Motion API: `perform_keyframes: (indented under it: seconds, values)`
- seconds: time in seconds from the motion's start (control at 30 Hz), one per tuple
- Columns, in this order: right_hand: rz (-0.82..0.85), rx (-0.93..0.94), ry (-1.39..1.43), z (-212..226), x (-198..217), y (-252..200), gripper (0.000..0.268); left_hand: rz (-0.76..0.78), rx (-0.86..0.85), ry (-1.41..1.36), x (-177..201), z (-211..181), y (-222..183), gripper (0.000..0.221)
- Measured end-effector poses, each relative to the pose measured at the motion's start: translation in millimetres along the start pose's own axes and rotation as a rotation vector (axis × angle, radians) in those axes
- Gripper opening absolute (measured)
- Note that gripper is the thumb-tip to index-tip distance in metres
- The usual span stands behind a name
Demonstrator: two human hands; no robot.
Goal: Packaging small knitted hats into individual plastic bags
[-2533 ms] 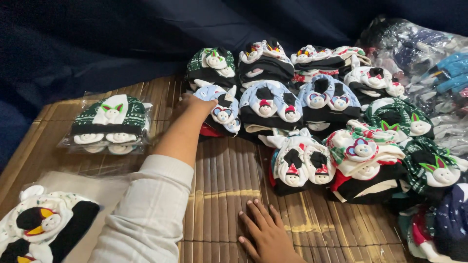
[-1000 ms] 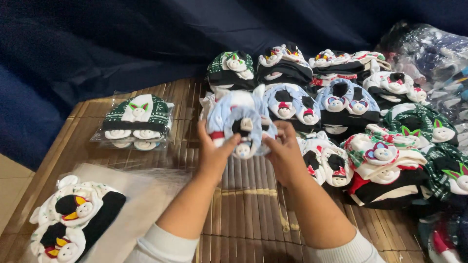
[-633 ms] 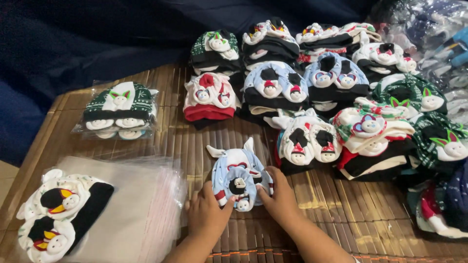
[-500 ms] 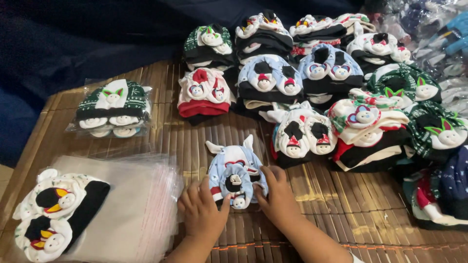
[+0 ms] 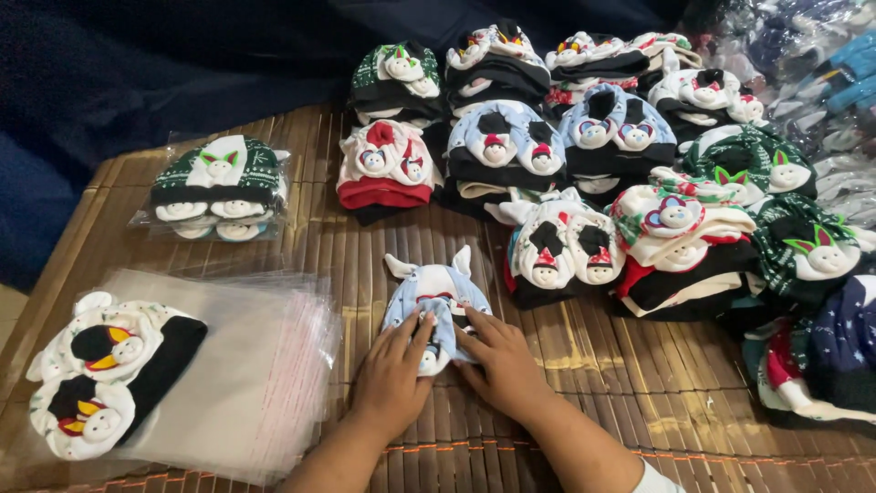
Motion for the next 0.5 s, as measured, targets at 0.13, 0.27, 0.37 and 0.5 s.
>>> perform_keyframes:
  seconds: [0.13,0.27,0.37,0.5]
  values:
    - [0.056,-0.086,0.281,-22,0,0,0.049,-0.093,0.270,-0.212,10,39,-7,0.074]
    - [-0.068,-0.569,1.083,-62,7,-22,0.038,-0.264,0.398,0.008,41,56,-18,0.076]
    - [-0.244,-0.724,1.335,-84,11,-44,0.041,-0.179,0.371,0.226,18,61,-23,0.075]
    - [-0.317,-0.501,0.747,-72,52,-49,0.038,-0.011,0.354,0.294,2,59,-24,0.078]
Point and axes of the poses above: each hand's wrist, its own y-axis towards the middle knuckle, its own x-axis out of the back of the hand, z = x × y, the point moved 8 cm from there along y, towards the middle knuckle, and after that the axes turned 13 degrees about z, right-handed, at the moved point
